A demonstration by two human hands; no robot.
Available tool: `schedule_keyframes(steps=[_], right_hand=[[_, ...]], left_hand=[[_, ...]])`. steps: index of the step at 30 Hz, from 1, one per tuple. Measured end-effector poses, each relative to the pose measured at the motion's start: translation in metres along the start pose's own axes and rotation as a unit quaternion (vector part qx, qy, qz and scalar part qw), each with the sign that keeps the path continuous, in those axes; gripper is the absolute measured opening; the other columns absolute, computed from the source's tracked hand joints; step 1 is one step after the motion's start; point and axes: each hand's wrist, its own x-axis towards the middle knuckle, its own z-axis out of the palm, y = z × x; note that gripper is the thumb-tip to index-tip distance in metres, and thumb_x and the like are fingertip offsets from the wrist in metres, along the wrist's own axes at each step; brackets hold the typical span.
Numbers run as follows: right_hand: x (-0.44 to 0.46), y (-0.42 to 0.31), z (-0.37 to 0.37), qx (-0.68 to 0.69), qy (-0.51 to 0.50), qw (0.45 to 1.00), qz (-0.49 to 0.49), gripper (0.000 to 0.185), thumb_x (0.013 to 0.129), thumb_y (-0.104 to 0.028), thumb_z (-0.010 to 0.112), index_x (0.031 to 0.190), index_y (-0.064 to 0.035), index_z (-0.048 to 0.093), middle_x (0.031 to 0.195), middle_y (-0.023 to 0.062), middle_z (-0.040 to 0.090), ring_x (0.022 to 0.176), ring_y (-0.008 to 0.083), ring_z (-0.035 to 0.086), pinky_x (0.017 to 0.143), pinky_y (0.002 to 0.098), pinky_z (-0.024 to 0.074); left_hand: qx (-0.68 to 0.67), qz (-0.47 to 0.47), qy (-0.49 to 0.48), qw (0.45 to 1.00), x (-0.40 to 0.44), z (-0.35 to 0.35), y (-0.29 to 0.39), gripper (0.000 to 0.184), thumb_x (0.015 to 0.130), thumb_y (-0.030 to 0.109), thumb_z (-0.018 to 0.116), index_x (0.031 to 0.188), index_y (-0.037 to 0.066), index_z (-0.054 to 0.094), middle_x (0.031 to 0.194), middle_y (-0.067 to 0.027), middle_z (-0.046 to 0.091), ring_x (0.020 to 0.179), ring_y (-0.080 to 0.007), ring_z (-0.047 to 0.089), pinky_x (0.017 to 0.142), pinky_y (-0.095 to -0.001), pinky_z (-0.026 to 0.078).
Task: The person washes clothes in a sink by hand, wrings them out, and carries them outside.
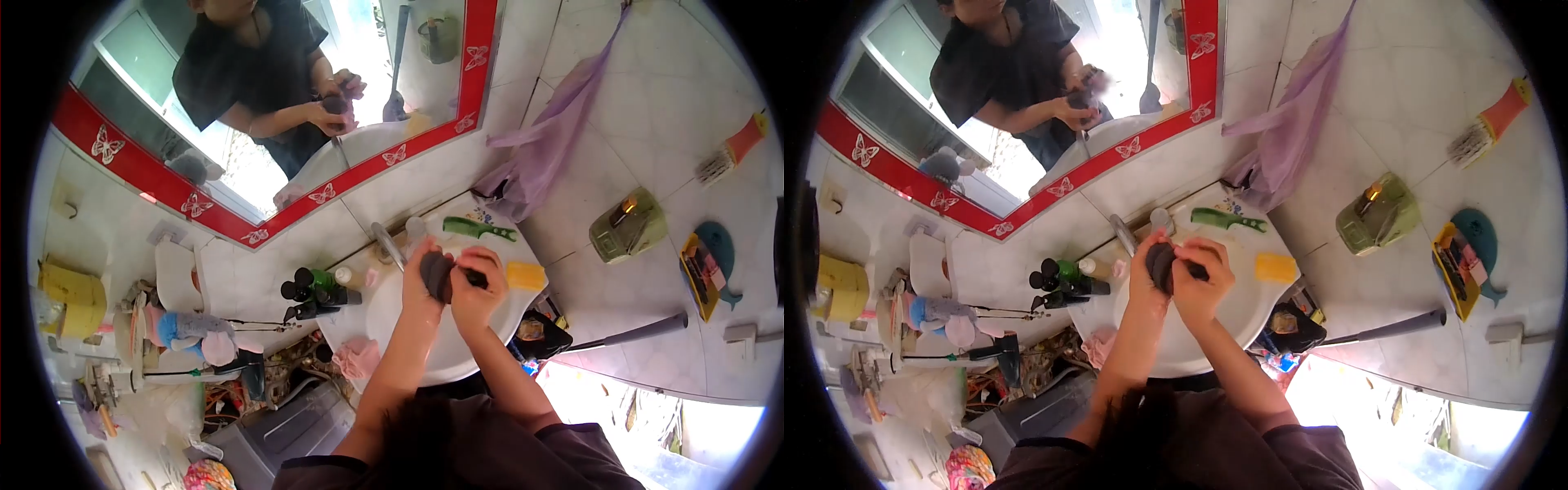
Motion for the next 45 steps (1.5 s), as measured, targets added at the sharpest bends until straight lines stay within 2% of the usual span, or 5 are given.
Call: schedule_keyframes(steps=[2,16,41,43,45], right_hand=[[0.004,-0.008,-0.007,-0.127,-0.103,0.948,-0.271,0.018,0.055,0.012,0.058,0.063,-0.0035,0.054,0.074,0.0072,0.052,0.068,0.0210,0.051,0.060,0.0283,0.0430],[0.005,0.001,-0.035,-0.247,-0.363,0.708,-0.553,0.015,0.048,-0.013,0.057,0.062,-0.0154,0.051,0.076,0.0022,0.053,0.066,0.0183,0.046,0.061,0.0329,0.0393],[-0.009,0.055,-0.093,-0.276,-0.656,0.245,-0.658,0.007,0.061,-0.018,0.055,0.057,-0.0159,0.060,0.062,-0.0047,0.052,0.071,0.0166,0.050,0.061,0.0316,0.0369],[-0.010,0.059,-0.094,-0.278,-0.674,0.231,-0.644,0.007,0.061,-0.018,0.055,0.058,-0.0154,0.060,0.061,-0.0054,0.052,0.070,0.0159,0.050,0.060,0.0313,0.0371],[-0.011,0.058,-0.093,-0.297,-0.682,0.191,-0.640,0.008,0.061,-0.016,0.056,0.061,-0.0134,0.063,0.062,-0.0030,0.056,0.065,0.0166,0.054,0.057,0.0319,0.0388]], left_hand=[[0.001,-0.143,-0.111,0.983,0.012,-0.008,0.001,0.020,0.074,0.017,0.058,0.088,0.006,0.050,0.070,-0.0018,0.050,0.065,-0.0175,0.052,0.060,-0.0286,0.045],[0.283,-0.557,-0.139,0.768,0.043,0.015,-0.009,0.009,0.068,0.012,0.052,0.066,0.005,0.046,0.060,-0.0032,0.047,0.053,-0.0146,0.049,0.052,-0.0249,0.042],[0.609,-0.232,-0.168,0.739,0.052,-0.030,-0.082,0.015,0.065,0.015,0.059,0.068,0.000,0.059,0.059,-0.0117,0.057,0.052,-0.0201,0.057,0.049,-0.0303,0.045],[0.769,0.101,-0.433,0.458,0.063,-0.041,-0.081,0.018,0.062,0.019,0.061,0.067,0.001,0.061,0.061,-0.0141,0.058,0.054,-0.0208,0.058,0.052,-0.0299,0.046],[0.751,0.072,-0.392,0.526,0.074,-0.048,-0.088,0.020,0.061,0.021,0.062,0.068,0.002,0.062,0.063,-0.0147,0.059,0.055,-0.0212,0.058,0.054,-0.0295,0.046]])
